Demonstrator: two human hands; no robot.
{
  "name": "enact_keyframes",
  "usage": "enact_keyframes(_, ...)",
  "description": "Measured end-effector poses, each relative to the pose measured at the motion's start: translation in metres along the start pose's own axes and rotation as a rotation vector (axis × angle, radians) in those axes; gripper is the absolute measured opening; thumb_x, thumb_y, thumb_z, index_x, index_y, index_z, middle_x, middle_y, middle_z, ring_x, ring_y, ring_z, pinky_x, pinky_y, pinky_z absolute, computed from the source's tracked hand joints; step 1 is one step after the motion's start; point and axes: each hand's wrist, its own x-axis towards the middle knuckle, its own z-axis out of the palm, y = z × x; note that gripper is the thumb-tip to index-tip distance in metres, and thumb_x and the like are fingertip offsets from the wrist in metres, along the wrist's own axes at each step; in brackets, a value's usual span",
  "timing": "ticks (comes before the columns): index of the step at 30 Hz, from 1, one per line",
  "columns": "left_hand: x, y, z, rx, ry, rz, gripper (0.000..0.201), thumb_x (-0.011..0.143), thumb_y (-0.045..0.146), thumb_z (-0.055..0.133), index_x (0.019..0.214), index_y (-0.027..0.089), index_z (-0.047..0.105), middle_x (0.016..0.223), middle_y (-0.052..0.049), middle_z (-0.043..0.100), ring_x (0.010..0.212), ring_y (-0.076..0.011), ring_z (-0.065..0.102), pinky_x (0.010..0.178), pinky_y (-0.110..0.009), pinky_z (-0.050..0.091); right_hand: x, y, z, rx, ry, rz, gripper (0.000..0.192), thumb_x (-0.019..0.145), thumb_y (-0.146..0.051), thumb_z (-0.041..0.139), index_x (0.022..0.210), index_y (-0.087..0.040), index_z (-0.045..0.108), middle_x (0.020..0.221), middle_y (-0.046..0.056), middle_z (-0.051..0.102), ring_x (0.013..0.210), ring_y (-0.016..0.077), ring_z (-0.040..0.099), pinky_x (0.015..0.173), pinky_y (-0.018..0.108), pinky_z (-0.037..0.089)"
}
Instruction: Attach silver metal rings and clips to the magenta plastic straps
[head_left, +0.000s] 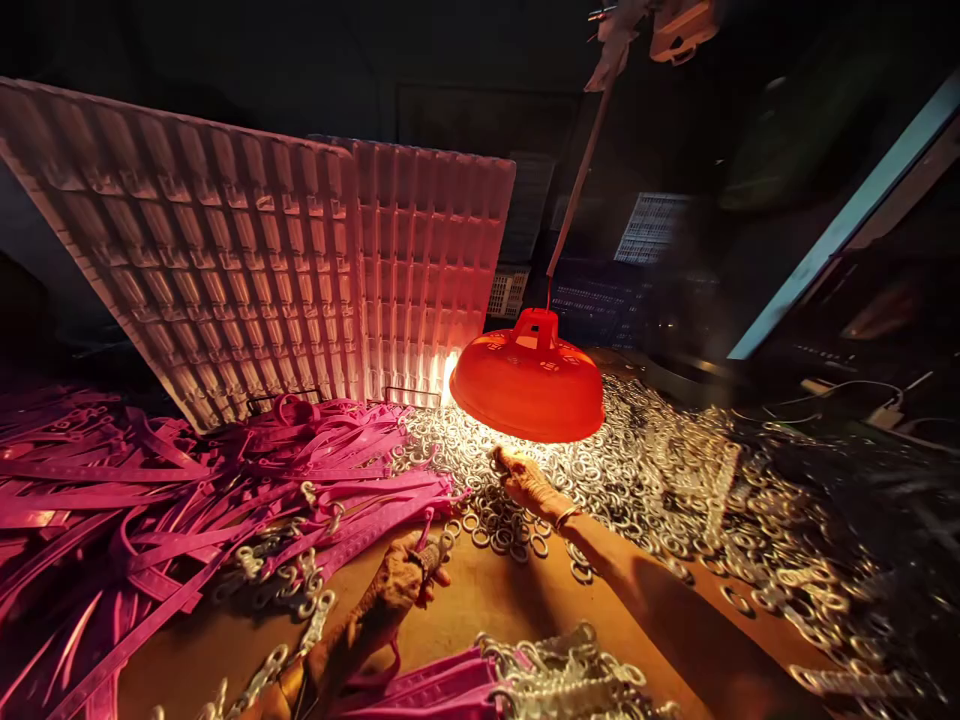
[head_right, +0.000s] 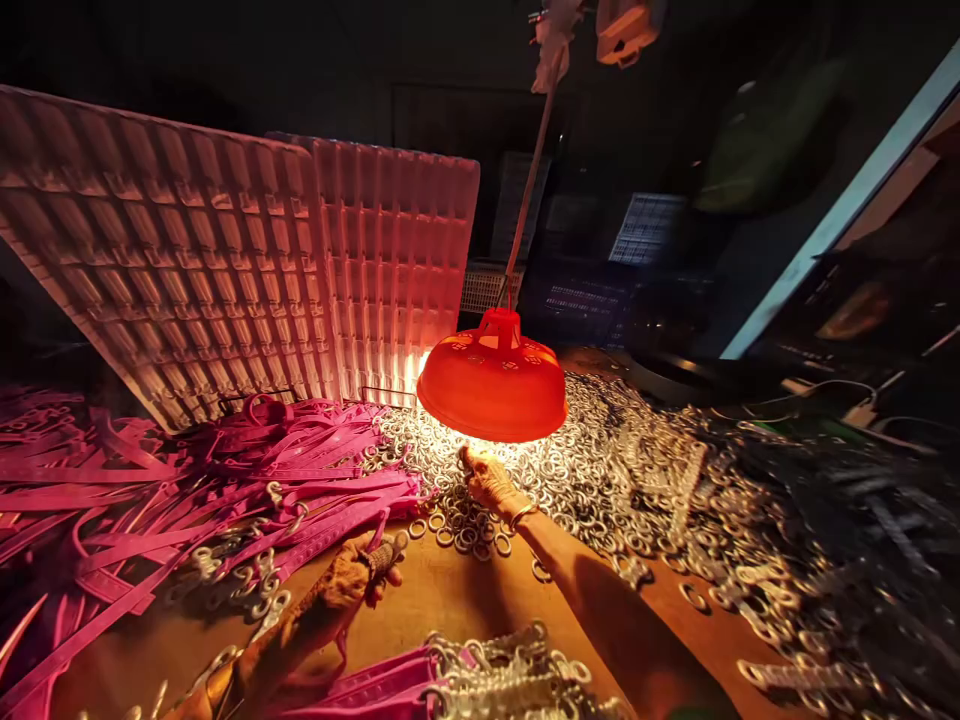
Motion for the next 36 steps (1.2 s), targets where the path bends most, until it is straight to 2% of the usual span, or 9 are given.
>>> enact_keyframes(3, -0.017, 0.011, 0.004, 0.012, -0.022, 0.160, 0.054, 0.068, 0.061, 0.055, 0.087, 0.010, 0.058, 0.063, -0.004, 0.063, 0.047, -0.0083, 0.044, 0.045, -0.021, 0.031, -0.032, -0.018, 0.000, 0.067, -0.089, -0.062, 0.016, 0.084, -0.027, 0.049, 0.076, -0.016, 0.057, 0.057, -0.003, 0.044, 0.051, 0.0098, 0.038, 0.049, 0.023, 0.033)
enact_keyframes(5, -0.028, 0.017, 0.006, 0.045, -0.041, 0.291, 0.047, 0.075, 0.054, 0.053, 0.091, 0.010, 0.059, 0.061, -0.002, 0.061, 0.048, -0.0079, 0.042, 0.047, -0.020, 0.031, -0.051, -0.036, -0.001, 0.174, -0.175, -0.055, 0.026, 0.088, -0.039, 0.045, 0.090, -0.015, 0.055, 0.059, -0.003, 0.045, 0.050, 0.0098, 0.039, 0.048, 0.022, 0.033)
enact_keyframes(9, -0.035, 0.022, 0.007, 0.087, -0.083, 0.315, 0.045, 0.078, 0.050, 0.055, 0.100, 0.011, 0.060, 0.061, -0.001, 0.060, 0.046, -0.0072, 0.039, 0.044, -0.020, 0.030, -0.074, -0.073, -0.006, 0.499, -0.409, 0.129, 0.048, 0.094, -0.056, 0.021, 0.099, -0.016, 0.047, 0.057, -0.004, 0.046, 0.045, 0.0089, 0.039, 0.042, 0.020, 0.033)
enact_keyframes(15, -0.032, 0.015, -0.001, 0.121, -0.228, 0.261, 0.048, 0.078, 0.056, 0.054, 0.088, 0.010, 0.066, 0.064, -0.004, 0.062, 0.042, -0.0058, 0.037, 0.041, -0.020, 0.027, -0.074, -0.095, -0.011, 0.647, -0.556, 0.171, 0.037, 0.082, -0.050, 0.056, 0.095, -0.018, 0.043, 0.064, -0.001, 0.060, 0.047, 0.0093, 0.050, 0.042, 0.019, 0.040)
enact_keyframes(19, -0.029, 0.013, -0.004, 0.098, -0.251, 0.196, 0.054, 0.075, 0.059, 0.057, 0.093, 0.009, 0.065, 0.067, -0.006, 0.064, 0.043, -0.0055, 0.037, 0.040, -0.020, 0.024, -0.075, -0.090, -0.002, 0.918, -0.514, 0.304, 0.039, 0.078, -0.050, 0.061, 0.093, -0.018, 0.045, 0.065, 0.001, 0.062, 0.047, 0.0112, 0.055, 0.040, 0.019, 0.042)
enact_keyframes(23, -0.025, 0.009, 0.000, 0.109, -0.177, 0.199, 0.054, 0.074, 0.059, 0.057, 0.092, 0.009, 0.066, 0.064, -0.005, 0.063, 0.041, -0.0050, 0.033, 0.038, -0.020, 0.021, -0.077, -0.088, 0.006, 1.007, -0.429, 0.262, 0.037, 0.076, -0.043, 0.068, 0.091, -0.017, 0.048, 0.066, 0.000, 0.061, 0.048, 0.0091, 0.054, 0.041, 0.018, 0.042)
enact_keyframes(28, -0.028, 0.010, 0.007, 0.154, -0.064, 0.239, 0.040, 0.073, 0.050, 0.057, 0.072, 0.011, 0.067, 0.048, 0.001, 0.050, 0.042, -0.0065, 0.032, 0.040, -0.022, 0.020, -0.076, -0.091, 0.015, 0.955, -0.298, 0.227, 0.031, 0.078, -0.041, 0.066, 0.086, -0.017, 0.049, 0.067, -0.002, 0.055, 0.048, 0.0070, 0.047, 0.041, 0.017, 0.039)
enact_keyframes(32, -0.034, 0.017, 0.011, 0.143, -0.037, 0.246, 0.035, 0.070, 0.047, 0.057, 0.059, 0.014, 0.062, 0.044, 0.003, 0.040, 0.042, -0.0074, 0.029, 0.041, -0.023, 0.019, -0.076, -0.099, 0.022, 0.872, -0.144, 0.214, 0.028, 0.081, -0.043, 0.062, 0.082, -0.018, 0.049, 0.065, -0.002, 0.051, 0.050, 0.0076, 0.045, 0.042, 0.018, 0.038)
enact_keyframes(36, -0.032, 0.018, 0.012, 0.084, -0.005, 0.228, 0.034, 0.070, 0.043, 0.056, 0.049, 0.017, 0.053, 0.042, 0.003, 0.036, 0.040, -0.0075, 0.026, 0.043, -0.024, 0.020, -0.079, -0.106, 0.022, 0.823, -0.238, 0.313, 0.031, 0.081, -0.048, 0.056, 0.080, -0.018, 0.050, 0.067, 0.000, 0.053, 0.053, 0.0100, 0.049, 0.044, 0.020, 0.042)
